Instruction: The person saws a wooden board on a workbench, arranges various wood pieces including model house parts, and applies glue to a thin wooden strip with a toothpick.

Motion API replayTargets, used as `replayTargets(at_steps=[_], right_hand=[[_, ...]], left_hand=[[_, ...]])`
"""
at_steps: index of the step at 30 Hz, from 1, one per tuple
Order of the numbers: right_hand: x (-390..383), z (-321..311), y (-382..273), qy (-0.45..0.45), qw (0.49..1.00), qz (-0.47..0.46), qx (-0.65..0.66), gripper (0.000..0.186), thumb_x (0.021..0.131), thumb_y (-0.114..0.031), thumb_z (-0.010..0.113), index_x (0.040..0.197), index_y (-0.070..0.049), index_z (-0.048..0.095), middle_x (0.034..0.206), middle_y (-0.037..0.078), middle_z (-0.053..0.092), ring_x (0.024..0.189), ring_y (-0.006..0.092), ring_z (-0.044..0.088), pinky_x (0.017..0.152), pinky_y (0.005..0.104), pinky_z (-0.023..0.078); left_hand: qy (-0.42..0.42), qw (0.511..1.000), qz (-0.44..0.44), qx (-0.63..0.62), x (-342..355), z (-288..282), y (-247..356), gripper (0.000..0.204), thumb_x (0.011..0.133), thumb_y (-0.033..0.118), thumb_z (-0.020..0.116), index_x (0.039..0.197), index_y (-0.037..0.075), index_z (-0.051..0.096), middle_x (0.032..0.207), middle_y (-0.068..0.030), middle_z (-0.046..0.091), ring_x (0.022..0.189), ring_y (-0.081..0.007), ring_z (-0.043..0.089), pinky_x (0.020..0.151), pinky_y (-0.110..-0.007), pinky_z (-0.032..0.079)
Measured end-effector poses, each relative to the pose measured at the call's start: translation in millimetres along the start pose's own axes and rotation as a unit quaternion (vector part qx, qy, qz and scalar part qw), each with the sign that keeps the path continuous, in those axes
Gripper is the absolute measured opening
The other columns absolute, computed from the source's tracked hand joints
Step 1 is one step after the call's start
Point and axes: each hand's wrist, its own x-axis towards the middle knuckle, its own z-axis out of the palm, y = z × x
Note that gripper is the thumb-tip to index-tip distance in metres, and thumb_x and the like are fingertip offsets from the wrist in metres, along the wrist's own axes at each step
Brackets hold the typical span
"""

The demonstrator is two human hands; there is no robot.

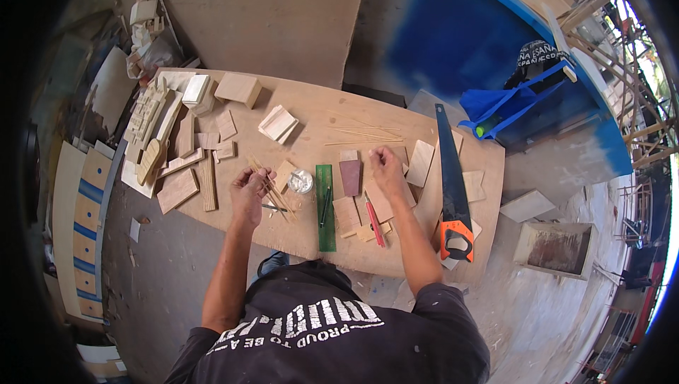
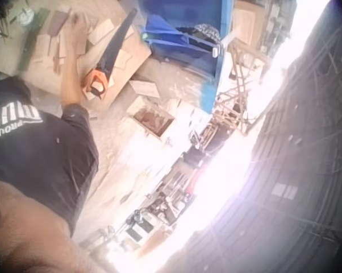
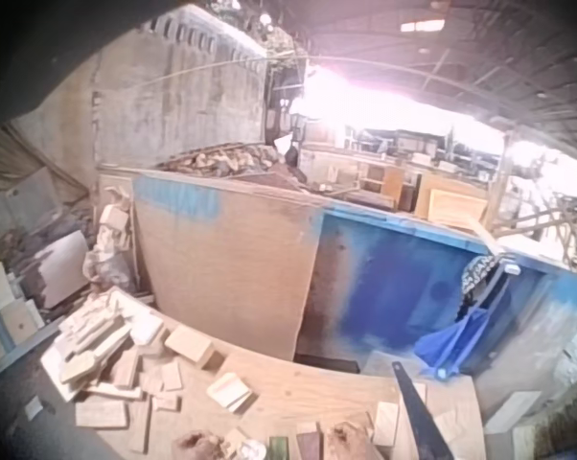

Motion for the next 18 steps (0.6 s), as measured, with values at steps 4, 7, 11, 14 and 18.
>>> replayTargets(at_steps=[4,7,11,14,18], right_hand=[[-62,43,-43,-0.04,0.948,0.154,0.274,0.011,0.096,-0.012,0.063,0.093,-0.001,0.062,0.075,-0.002,0.058,0.062,0.0058,0.051,0.056,0.0232,0.046],[-91,68,-62,-0.067,0.934,0.14,0.321,0.013,0.097,-0.014,0.063,0.096,-0.001,0.063,0.077,-0.001,0.062,0.063,0.0066,0.055,0.056,0.0221,0.048],[-108,93,-89,-0.092,0.991,0.044,0.084,0.014,0.094,-0.014,0.065,0.096,0.0,0.065,0.077,0.005,0.065,0.065,0.0095,0.059,0.057,0.0261,0.048],[-106,101,-99,-0.069,0.997,-0.014,-0.019,0.016,0.091,-0.016,0.068,0.094,-0.001,0.065,0.076,0.011,0.067,0.066,0.0137,0.061,0.059,0.0302,0.047],[-82,97,-93,-0.163,0.982,-0.084,-0.031,0.017,0.089,-0.016,0.07,0.099,-0.003,0.068,0.081,0.014,0.069,0.07,0.0192,0.064,0.065,0.0333,0.05]], left_hand=[[-0.022,1.0,-0.012,0.018,-12,16,-13,0.013,0.092,0.004,0.067,0.102,-0.002,0.063,0.098,-0.0131,0.071,0.09,-0.0229,0.073,0.077,-0.033,0.061],[-0.066,0.996,-0.035,0.038,-21,33,-25,0.009,0.092,-0.001,0.065,0.101,-0.002,0.064,0.094,-0.0122,0.072,0.085,-0.0219,0.073,0.073,-0.031,0.062],[-0.082,0.994,-0.034,0.068,-30,38,-38,0.011,0.092,0.0,0.066,0.102,-0.002,0.065,0.09,-0.0091,0.073,0.079,-0.0157,0.071,0.07,-0.03,0.062],[-0.056,0.995,-0.041,0.073,-30,36,-38,0.012,0.092,0.001,0.067,0.103,-0.002,0.066,0.09,-0.0088,0.073,0.077,-0.0141,0.07,0.069,-0.029,0.061],[-0.04,0.997,-0.037,0.061,-30,26,-32,0.013,0.091,0.0,0.067,0.103,-0.005,0.066,0.089,-0.0088,0.072,0.076,-0.0131,0.069,0.067,-0.028,0.06]])
